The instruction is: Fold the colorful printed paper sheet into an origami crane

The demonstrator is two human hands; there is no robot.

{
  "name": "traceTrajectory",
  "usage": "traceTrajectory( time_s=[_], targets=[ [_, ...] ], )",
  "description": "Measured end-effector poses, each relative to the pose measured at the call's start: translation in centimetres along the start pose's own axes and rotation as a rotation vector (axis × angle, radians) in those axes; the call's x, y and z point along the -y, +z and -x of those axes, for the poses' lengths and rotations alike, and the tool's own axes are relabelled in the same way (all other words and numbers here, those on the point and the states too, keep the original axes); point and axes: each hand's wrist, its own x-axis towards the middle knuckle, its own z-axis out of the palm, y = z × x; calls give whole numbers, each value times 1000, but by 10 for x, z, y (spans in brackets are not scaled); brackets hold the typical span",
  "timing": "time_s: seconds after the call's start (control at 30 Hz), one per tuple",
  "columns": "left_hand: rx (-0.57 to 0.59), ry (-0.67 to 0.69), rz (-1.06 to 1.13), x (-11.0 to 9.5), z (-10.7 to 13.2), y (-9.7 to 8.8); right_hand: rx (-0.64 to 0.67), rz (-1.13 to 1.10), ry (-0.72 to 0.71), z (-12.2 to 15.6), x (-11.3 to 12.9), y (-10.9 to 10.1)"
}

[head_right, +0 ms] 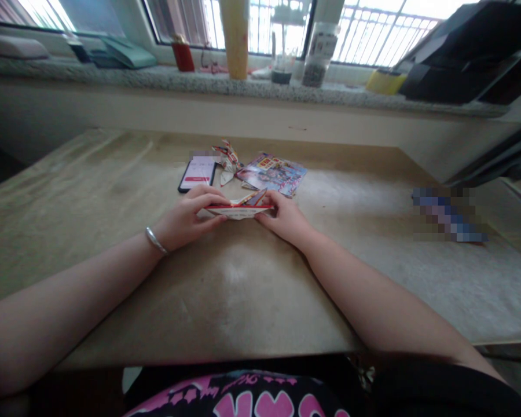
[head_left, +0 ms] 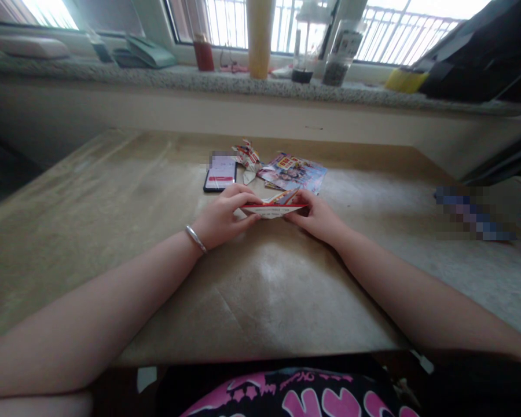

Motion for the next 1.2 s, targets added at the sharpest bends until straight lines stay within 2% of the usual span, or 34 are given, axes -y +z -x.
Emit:
traceTrajectory(
  time_s=[0.1, 0.3, 0.67, 0.77, 0.9, 1.03, 1.2],
  targets=[
    [11, -31, -15, -4, 0, 0, -17, -75, -27, 0, 0, 5],
    [16, -204, -15, -10, -3, 2, -39, -76, 4, 0, 5, 13],
    [-83, -261, 81, -16, -4, 13, -100, 12, 36, 0, 11, 20],
    [-108, -313, 190, -18, -3, 19, -114, 71, 14, 2, 16, 24],
    [-78, -308, 308, -14, 0, 21, -95, 124, -29, 3, 20, 25],
    [-47, -313, 335, -5, 1, 23, -76, 79, 36, 2, 16, 25],
    [-134, -376, 369, 8, 2, 28, -95, 34, 22, 0, 11, 26]
  ],
)
